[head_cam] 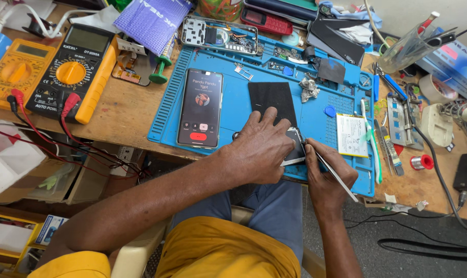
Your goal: The person uses a white plastic pry tool to scrape adhesive residue from the back of a disassembled smartphone. They repeatedly wipe the tool on a black mat and continue cleaning the edges of the phone's back cover.
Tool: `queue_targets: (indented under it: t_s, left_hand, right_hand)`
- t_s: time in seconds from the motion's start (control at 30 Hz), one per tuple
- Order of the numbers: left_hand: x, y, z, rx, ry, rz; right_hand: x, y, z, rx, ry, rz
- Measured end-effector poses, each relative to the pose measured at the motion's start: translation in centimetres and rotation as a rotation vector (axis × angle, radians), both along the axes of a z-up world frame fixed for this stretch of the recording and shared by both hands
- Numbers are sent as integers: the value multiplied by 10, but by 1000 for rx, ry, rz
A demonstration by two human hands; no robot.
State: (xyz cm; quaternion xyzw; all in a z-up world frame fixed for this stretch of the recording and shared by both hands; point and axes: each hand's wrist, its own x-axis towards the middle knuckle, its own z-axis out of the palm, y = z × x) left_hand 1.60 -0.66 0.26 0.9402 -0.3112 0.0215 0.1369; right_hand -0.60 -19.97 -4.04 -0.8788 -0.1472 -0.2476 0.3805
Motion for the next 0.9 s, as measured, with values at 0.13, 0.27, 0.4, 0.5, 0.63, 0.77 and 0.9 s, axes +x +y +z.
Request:
queue_targets:
  t_s: [0.13, 0.27, 0.4, 0.5, 0.63, 0.77, 0.9]
  left_hand:
    - [1, -1, -1, 4, 36, -10]
    - [1, -1, -2, 8, 44, -17]
    - [2, 3, -3, -65, 42, -28]
    - [1, 4, -4, -102, -10, -26]
    - [1, 2, -3, -43, -6, -17]
    - [0, 2, -7, -33, -43, -14]
    - [-3, 3, -6, -70, -44, 14]
  right_hand:
    - [0, 1, 2, -34, 14, -6]
    - [1, 2, 2, -78, 6, -16]
    - [5, 4, 3, -120, 9, 1]
    - [3, 6, 4, -106, 39, -8]
    - [2, 7, 8, -101, 10, -15]
    - [0, 9, 7, -113, -3, 7]
    - [0, 7, 7, -60, 41, -42]
